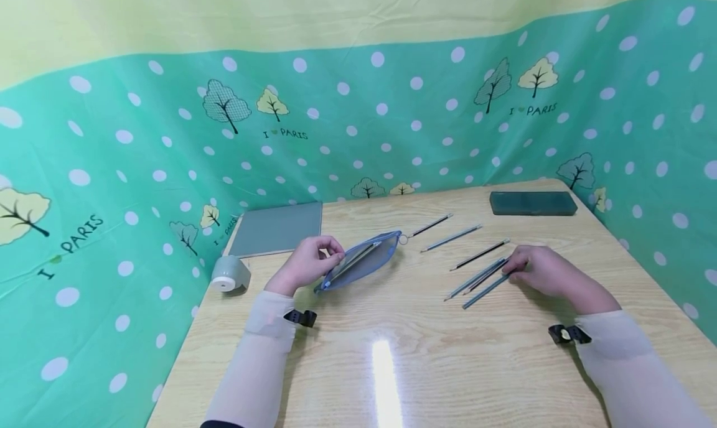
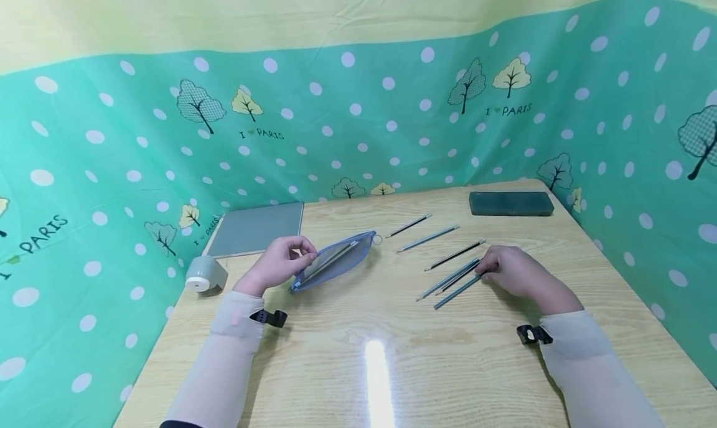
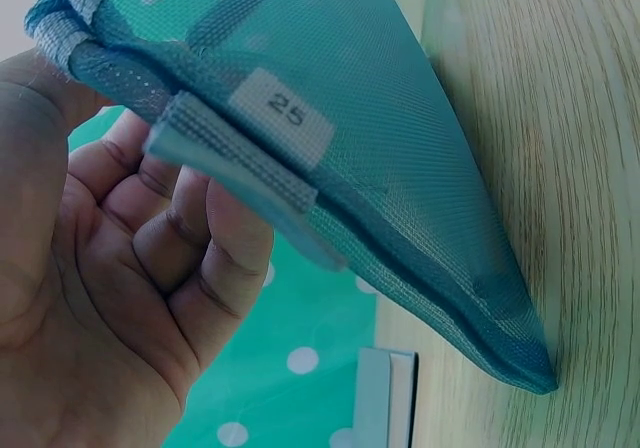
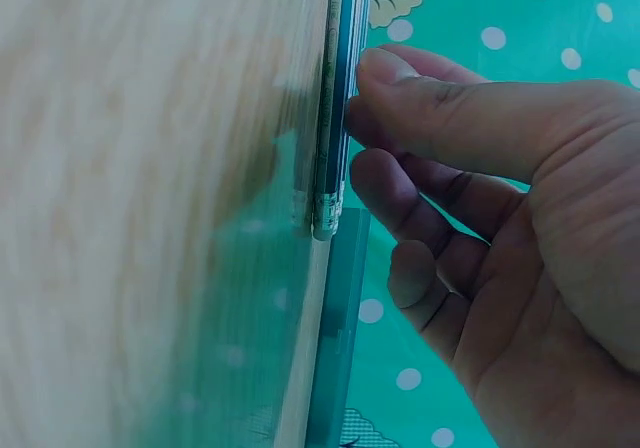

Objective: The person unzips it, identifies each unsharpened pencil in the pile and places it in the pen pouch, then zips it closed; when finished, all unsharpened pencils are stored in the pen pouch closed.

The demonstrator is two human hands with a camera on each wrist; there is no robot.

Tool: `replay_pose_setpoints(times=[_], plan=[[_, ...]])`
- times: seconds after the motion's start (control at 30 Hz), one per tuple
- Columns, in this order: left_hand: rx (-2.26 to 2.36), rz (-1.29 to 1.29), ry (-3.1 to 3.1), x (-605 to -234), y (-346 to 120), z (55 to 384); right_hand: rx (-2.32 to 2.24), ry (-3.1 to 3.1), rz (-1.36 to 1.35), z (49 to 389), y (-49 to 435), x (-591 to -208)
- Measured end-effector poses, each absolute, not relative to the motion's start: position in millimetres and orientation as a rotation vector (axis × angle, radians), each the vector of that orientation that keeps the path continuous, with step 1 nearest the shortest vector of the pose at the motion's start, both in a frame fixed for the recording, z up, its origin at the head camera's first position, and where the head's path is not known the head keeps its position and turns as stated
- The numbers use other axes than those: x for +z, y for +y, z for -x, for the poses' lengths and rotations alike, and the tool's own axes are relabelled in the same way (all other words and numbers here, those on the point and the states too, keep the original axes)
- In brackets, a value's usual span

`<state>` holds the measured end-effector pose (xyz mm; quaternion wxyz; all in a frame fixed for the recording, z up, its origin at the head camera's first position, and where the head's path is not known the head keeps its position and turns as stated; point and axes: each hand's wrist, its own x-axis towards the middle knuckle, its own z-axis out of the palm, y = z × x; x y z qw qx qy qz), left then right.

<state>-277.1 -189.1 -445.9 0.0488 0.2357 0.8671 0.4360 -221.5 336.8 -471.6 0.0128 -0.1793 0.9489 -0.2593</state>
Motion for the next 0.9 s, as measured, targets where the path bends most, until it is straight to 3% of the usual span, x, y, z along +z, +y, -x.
replay_pose_setpoints(times=[0.9], plan=[[1.308, -0.744, 2.646, -447.6, -189.9, 276.9, -0.746, 2.964, 0.639, 222.4, 339.5, -481.0]])
